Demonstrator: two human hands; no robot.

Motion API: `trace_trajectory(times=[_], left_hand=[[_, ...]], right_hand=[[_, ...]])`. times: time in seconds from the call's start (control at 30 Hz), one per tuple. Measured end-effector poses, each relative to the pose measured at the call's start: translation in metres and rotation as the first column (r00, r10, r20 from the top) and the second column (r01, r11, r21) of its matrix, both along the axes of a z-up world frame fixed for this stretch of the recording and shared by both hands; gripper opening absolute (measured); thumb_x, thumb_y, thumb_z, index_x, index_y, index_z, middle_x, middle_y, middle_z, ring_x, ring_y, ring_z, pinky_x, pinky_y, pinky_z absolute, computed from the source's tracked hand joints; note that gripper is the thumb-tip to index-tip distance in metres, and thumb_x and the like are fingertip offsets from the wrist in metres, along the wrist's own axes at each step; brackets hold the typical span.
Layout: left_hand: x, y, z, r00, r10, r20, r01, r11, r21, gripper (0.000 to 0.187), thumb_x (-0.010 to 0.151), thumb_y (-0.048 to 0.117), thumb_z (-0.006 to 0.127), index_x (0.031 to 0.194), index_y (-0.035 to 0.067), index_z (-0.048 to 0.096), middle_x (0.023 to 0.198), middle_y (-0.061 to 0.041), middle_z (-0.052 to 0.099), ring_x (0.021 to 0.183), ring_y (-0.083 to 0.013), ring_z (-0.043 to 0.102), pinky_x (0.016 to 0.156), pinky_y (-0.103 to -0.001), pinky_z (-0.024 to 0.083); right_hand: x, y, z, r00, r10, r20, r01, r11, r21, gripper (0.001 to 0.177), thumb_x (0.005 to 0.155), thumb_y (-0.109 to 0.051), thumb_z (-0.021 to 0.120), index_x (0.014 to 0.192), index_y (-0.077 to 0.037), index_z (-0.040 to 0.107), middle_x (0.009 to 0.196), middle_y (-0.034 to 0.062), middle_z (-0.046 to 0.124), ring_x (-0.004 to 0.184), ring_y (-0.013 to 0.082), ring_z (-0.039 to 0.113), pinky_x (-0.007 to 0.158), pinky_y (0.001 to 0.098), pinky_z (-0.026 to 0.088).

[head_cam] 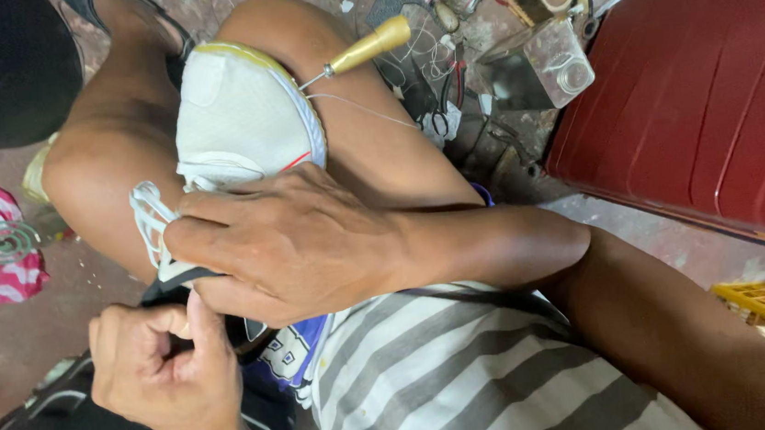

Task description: The person is repairing a white sneaker by hand. They use a needle and thread to stitch the sole to the upper part of the shoe, pull the thread tight, and trim the excess with scissors. They also apply glue to the seam.

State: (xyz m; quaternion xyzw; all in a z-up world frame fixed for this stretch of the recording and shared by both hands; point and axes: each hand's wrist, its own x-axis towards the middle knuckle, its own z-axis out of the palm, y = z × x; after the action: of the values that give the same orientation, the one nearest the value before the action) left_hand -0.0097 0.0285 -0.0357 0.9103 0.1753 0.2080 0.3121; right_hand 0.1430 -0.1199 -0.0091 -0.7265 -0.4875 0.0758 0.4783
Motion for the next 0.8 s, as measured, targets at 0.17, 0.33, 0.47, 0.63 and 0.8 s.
trace_trajectory(times=[0.17, 0.33, 0.47, 0.63, 0.8], left_hand=[[-0.010, 0.006, -0.007, 0.988, 0.115, -0.099, -0.123, 0.989, -0.083, 0.032, 0.093, -0.005, 0.078, 0.075, 0.002, 0.052, 0.072, -0.005, 0.047, 0.061, -0.0144, 0.043, 0.058, -0.027, 0.032], [-0.002, 0.003, -0.001, 0.959, 0.238, -0.152, -0.264, 0.947, -0.181, 0.020, 0.082, -0.013, 0.068, 0.074, -0.002, 0.053, 0.076, -0.005, 0.047, 0.054, -0.0124, 0.040, 0.052, -0.027, 0.026], [0.007, 0.014, -0.005, 0.993, 0.104, -0.057, -0.117, 0.921, -0.370, 0.010, 0.096, -0.013, 0.064, 0.089, -0.005, 0.064, 0.087, -0.009, 0.063, 0.067, -0.0079, 0.054, 0.059, -0.020, 0.036], [-0.011, 0.047, -0.012, 0.982, -0.045, -0.186, -0.053, 0.870, -0.491, 0.008, 0.092, -0.006, 0.065, 0.100, -0.008, 0.067, 0.093, -0.018, 0.072, 0.079, -0.0127, 0.067, 0.073, -0.021, 0.050], [0.014, 0.058, -0.005, 0.966, -0.076, -0.247, -0.110, 0.745, -0.658, 0.016, 0.083, -0.005, 0.064, 0.099, -0.003, 0.068, 0.097, -0.012, 0.073, 0.089, -0.0144, 0.072, 0.087, -0.025, 0.057]], right_hand=[[0.018, -0.074, -0.011, 0.991, -0.118, 0.064, 0.112, 0.990, 0.080, 0.036, 0.092, -0.035, 0.076, 0.107, -0.005, 0.063, 0.114, 0.0117, 0.062, 0.097, 0.0234, 0.067, 0.085, 0.0362, 0.057], [0.098, -0.170, -0.129, 0.610, -0.635, -0.474, 0.644, 0.746, -0.172, 0.012, 0.111, -0.009, 0.059, 0.121, -0.003, 0.061, 0.088, 0.0073, 0.063, 0.073, 0.0099, 0.064, 0.065, 0.0251, 0.054], [0.121, -0.229, -0.260, 0.453, -0.518, -0.726, 0.501, 0.821, -0.274, 0.030, 0.086, -0.008, 0.061, 0.116, -0.004, 0.060, 0.095, 0.0028, 0.064, 0.070, 0.0110, 0.061, 0.057, 0.0278, 0.052], [0.074, -0.249, -0.382, 0.254, -0.684, -0.684, 0.145, 0.726, -0.672, 0.030, 0.100, -0.039, 0.063, 0.099, -0.009, 0.065, 0.087, 0.0010, 0.066, 0.068, 0.0103, 0.062, 0.060, 0.0282, 0.054], [0.056, -0.242, -0.445, 0.295, -0.732, -0.614, 0.010, 0.645, -0.764, 0.036, 0.102, -0.039, 0.064, 0.094, -0.004, 0.064, 0.082, 0.0152, 0.067, 0.069, 0.0228, 0.064, 0.064, 0.0373, 0.054]])
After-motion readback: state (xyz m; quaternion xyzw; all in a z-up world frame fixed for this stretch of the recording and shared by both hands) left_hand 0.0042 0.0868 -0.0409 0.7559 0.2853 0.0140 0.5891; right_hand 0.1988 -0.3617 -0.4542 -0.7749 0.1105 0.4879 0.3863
